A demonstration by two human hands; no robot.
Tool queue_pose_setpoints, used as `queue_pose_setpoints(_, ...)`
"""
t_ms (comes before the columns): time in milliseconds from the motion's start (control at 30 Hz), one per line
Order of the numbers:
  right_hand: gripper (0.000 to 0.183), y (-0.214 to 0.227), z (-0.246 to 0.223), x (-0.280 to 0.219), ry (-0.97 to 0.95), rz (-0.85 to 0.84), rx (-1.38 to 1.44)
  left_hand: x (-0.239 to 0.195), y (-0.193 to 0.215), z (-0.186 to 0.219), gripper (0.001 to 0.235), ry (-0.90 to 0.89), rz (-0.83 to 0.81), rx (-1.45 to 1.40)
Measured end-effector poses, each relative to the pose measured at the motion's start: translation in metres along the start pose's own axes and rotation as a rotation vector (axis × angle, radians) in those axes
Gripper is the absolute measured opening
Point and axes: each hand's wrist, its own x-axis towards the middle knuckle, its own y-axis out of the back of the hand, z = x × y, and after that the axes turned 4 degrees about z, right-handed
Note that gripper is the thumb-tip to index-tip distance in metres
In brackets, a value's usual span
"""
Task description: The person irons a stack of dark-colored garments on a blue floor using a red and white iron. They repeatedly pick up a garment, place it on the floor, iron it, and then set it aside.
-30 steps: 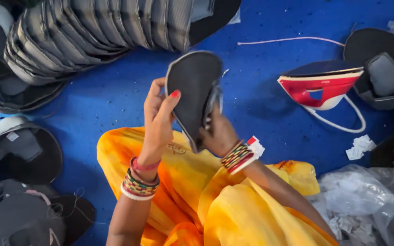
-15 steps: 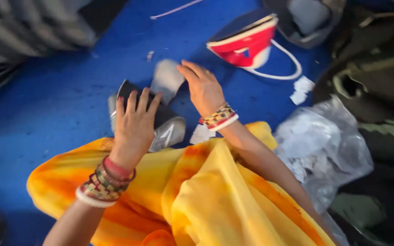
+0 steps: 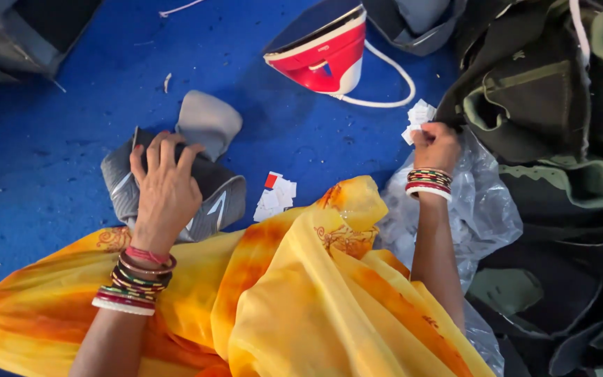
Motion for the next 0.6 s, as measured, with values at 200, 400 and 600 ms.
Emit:
queue_pose_setpoints(200, 0.013, 0.002, 0.041, 0.006, -0.259, -0.12, 0.262, -0.003, -0.002, -0.005, 0.053, 0.003, 0.034, -0.04)
queue_pose_setpoints(400, 0.015, 0.039, 0.003, 0.009, -0.225, -0.133, 0.282, 0.0, -0.002, -0.004, 0.055, -0.002, 0.057, -0.025)
queue_pose_setpoints(600, 0.016, 0.051, -0.04, 0.01, -0.325, -0.308, 0.411, 0.0, -0.016, -0.008, 0.053, -0.003, 0.132, 0.06)
